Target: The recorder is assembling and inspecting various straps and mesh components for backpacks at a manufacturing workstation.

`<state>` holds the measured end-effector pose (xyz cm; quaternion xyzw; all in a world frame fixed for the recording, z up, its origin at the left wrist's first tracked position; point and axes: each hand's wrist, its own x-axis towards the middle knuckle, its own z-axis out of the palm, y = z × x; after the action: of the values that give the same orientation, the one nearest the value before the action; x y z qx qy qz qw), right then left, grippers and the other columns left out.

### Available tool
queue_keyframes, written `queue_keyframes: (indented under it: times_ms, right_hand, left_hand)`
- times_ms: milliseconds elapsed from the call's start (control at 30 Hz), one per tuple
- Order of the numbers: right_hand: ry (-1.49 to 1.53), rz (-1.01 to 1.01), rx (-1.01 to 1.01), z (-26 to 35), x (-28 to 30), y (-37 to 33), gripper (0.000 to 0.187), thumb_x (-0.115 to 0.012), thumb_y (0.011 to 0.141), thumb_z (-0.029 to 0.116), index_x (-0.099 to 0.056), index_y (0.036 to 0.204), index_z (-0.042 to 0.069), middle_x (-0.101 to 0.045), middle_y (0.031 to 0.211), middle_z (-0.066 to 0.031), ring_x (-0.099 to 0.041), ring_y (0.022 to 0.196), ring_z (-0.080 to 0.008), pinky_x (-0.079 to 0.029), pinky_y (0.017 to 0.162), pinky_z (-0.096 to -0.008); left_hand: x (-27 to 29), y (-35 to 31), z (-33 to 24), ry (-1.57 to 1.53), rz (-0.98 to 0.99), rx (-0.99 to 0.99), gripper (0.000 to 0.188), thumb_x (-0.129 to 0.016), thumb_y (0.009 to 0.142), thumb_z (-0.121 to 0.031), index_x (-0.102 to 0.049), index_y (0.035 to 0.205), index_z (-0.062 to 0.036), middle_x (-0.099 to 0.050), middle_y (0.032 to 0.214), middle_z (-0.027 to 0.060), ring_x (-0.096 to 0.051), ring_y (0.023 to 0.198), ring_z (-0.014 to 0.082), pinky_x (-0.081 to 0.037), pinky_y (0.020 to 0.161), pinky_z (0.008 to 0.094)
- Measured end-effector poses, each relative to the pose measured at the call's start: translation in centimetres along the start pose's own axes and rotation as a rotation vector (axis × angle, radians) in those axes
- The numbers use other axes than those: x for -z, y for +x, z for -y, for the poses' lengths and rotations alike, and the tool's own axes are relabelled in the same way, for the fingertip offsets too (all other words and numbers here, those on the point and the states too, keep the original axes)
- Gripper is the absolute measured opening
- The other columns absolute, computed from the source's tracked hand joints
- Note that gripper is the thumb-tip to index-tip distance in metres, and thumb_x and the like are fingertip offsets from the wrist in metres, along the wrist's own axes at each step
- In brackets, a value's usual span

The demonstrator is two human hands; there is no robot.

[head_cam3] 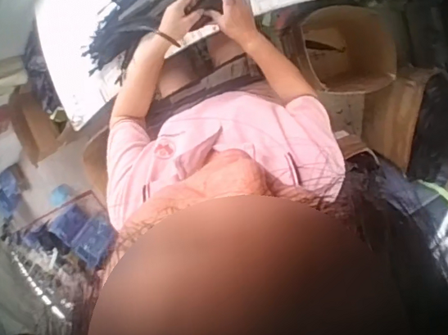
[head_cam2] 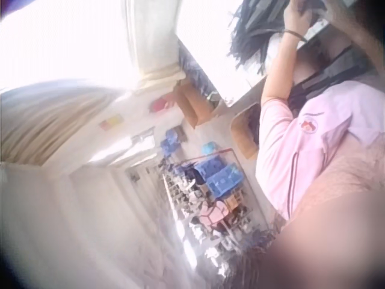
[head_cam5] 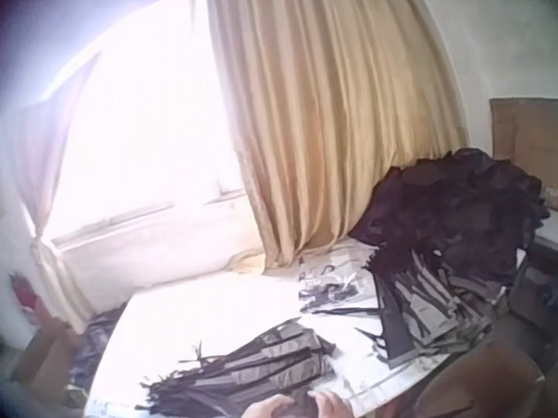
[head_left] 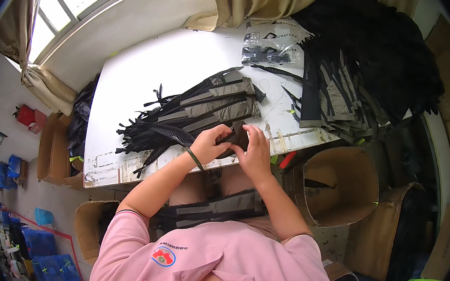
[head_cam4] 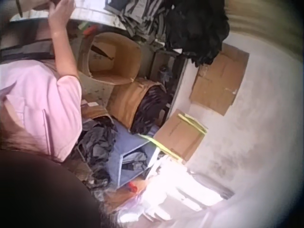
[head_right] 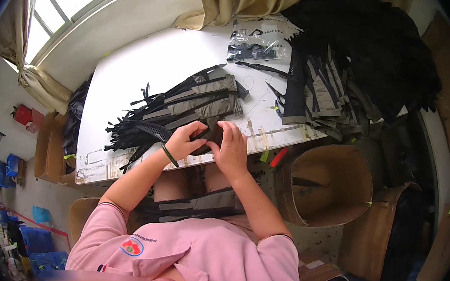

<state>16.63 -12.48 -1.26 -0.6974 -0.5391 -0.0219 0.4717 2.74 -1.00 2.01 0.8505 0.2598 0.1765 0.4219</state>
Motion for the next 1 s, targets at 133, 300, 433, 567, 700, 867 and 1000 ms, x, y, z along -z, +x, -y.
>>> queue_keyframes:
  times_ms: [133, 300, 433, 567, 700, 867, 1000]
  right_hand:
    - [0.12, 0.048, -0.011, -0.6, -2.2, -0.6, 0.043, -0.062, 0.081, 0.002, -0.045, 0.12, 0.006, -0.063, 0.095, -0.0196, -0.062, 0.088, -0.037, -0.049, 0.071, -0.0442]
    - [0.036, 0.019, 0.068, 1.1, -1.8, -0.2, 0.029, -0.063, 0.086, 0.014, -0.052, 0.112, 0.009, -0.066, 0.086, -0.0112, -0.063, 0.067, -0.033, -0.048, 0.061, -0.0436]
    - [-0.052, 0.111, 0.239, 0.2, -1.3, 0.8, 0.019, -0.065, 0.085, 0.02, -0.055, 0.095, 0.007, -0.063, 0.079, -0.0112, -0.06, 0.065, -0.033, -0.047, 0.057, -0.0416]
    - [-0.082, 0.01, 0.202, -0.3, -1.4, 0.9, 0.016, -0.064, 0.087, 0.02, -0.054, 0.084, 0.007, -0.059, 0.068, -0.0094, -0.059, 0.059, -0.0274, -0.045, 0.052, -0.0387]
    - [0.389, 0.167, -0.307, -0.4, -1.6, -0.4, 0.014, -0.059, 0.091, 0.016, -0.055, 0.083, 0.005, -0.058, 0.066, -0.0049, -0.055, 0.055, -0.0157, -0.045, 0.052, -0.0304]
    - [0.963, 0.351, -0.625, -0.2, -2.4, -2.1, 0.016, -0.055, 0.095, 0.016, -0.056, 0.085, 0.004, -0.056, 0.069, 0.0006, -0.052, 0.058, -0.0084, -0.045, 0.054, -0.0236]
    - [1.398, 0.468, -0.732, -0.3, -0.6, -1.9, 0.011, -0.054, 0.095, 0.014, -0.059, 0.094, 0.005, -0.055, 0.074, 0.0027, -0.052, 0.066, -0.0068, -0.046, 0.066, -0.0213]
  left_hand:
    - [0.3, -1.5, -1.0, 0.044, -0.043, 0.103, 0.026, -0.073, 0.078, -0.02, -0.057, 0.09, -0.0027, -0.058, 0.07, 0.0083, -0.054, 0.06, 0.0185, -0.045, 0.058, 0.0297]
    - [-0.4, -2.0, 0.3, 0.036, -0.118, 0.043, 0.027, -0.074, 0.078, -0.022, -0.057, 0.085, -0.0028, -0.06, 0.07, 0.0101, -0.057, 0.061, 0.0217, -0.046, 0.058, 0.0315]
    - [-0.6, -2.7, 0.3, 0.039, -0.096, -0.008, 0.022, -0.072, 0.078, -0.017, -0.056, 0.083, -0.0028, -0.058, 0.071, 0.0104, -0.056, 0.062, 0.0247, -0.046, 0.058, 0.033]
    - [-0.9, -3.6, 0.4, 0.088, -0.194, -0.25, 0.018, -0.071, 0.077, -0.012, -0.055, 0.08, -0.0032, -0.055, 0.072, 0.0112, -0.055, 0.065, 0.0294, -0.045, 0.058, 0.0355]
    - [-0.8, -4.2, 0.4, 0.092, -0.235, -0.327, 0.018, -0.071, 0.076, -0.011, -0.055, 0.079, -0.0032, -0.055, 0.072, 0.0103, -0.056, 0.069, 0.0308, -0.045, 0.061, 0.0364]
    - [0.0, -3.8, -0.6, 0.291, -0.058, -0.272, 0.016, -0.069, 0.077, -0.011, -0.056, 0.081, -0.0032, -0.057, 0.076, 0.01, -0.056, 0.072, 0.0311, -0.045, 0.062, 0.0365]
    - [0.6, -3.7, -1.1, -0.032, 0.073, -0.118, 0.015, -0.069, 0.078, -0.01, -0.059, 0.087, -0.0018, -0.057, 0.08, 0.0114, -0.057, 0.074, 0.0262, -0.046, 0.066, 0.0327]
